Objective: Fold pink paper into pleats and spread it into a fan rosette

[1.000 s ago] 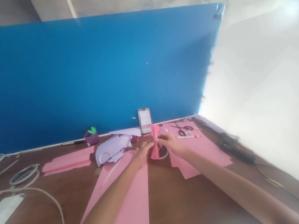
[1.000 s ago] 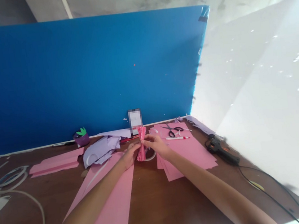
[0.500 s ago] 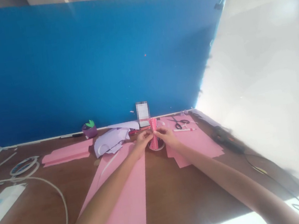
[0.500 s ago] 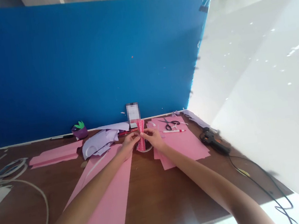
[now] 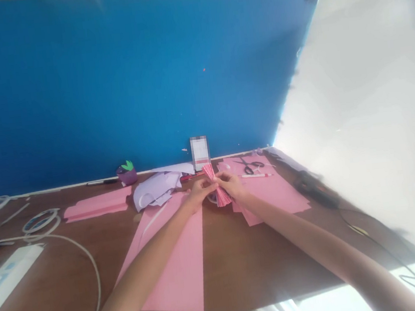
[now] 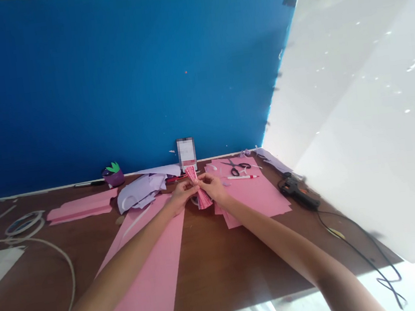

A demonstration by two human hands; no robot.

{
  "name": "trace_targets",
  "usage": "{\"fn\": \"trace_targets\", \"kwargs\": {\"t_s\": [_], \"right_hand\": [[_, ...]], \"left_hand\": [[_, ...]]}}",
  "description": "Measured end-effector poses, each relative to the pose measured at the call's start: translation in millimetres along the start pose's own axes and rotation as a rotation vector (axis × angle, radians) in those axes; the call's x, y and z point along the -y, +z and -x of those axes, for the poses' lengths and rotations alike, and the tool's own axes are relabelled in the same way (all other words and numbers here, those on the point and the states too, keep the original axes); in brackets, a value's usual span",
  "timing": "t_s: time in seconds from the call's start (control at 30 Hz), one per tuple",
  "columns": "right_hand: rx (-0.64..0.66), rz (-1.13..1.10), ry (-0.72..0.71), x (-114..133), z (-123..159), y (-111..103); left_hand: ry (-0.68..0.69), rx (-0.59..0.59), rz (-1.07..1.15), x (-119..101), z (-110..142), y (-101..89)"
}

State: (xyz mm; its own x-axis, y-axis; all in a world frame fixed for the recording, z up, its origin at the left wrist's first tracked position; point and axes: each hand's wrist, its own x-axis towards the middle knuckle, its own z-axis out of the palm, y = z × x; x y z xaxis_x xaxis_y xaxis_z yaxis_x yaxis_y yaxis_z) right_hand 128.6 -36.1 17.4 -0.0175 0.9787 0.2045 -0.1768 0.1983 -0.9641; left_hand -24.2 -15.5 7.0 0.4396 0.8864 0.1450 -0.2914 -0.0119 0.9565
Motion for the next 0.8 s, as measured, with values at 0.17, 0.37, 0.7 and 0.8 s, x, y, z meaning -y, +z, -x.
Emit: {"fn": "trace_targets", "kwargs": {"t_s": [0.17,0.37,0.7,0.8], "right_hand": [[-0.014,0.05,-0.046,2.4,-0.3,-1.4],[-0.009,0.092,-0.063,11.0,2.9,1.0],[0.017,0.282,-0.211,-2.0,-3.0,-3.1],[0.02,0.35,-0.309,-4.1,-3.5,-3.9]], "left_hand": [[0.02,-0.021,-0.03,4.1,-1.4,-0.9],[0.005,-0.048,0.002,6.3,-3.6,-3.1],[0.028,-0.044,0.026,5.8,-4.0,-0.7],[0.027,-0.065,-0.036,4.0,-2.5,1.3]]}}
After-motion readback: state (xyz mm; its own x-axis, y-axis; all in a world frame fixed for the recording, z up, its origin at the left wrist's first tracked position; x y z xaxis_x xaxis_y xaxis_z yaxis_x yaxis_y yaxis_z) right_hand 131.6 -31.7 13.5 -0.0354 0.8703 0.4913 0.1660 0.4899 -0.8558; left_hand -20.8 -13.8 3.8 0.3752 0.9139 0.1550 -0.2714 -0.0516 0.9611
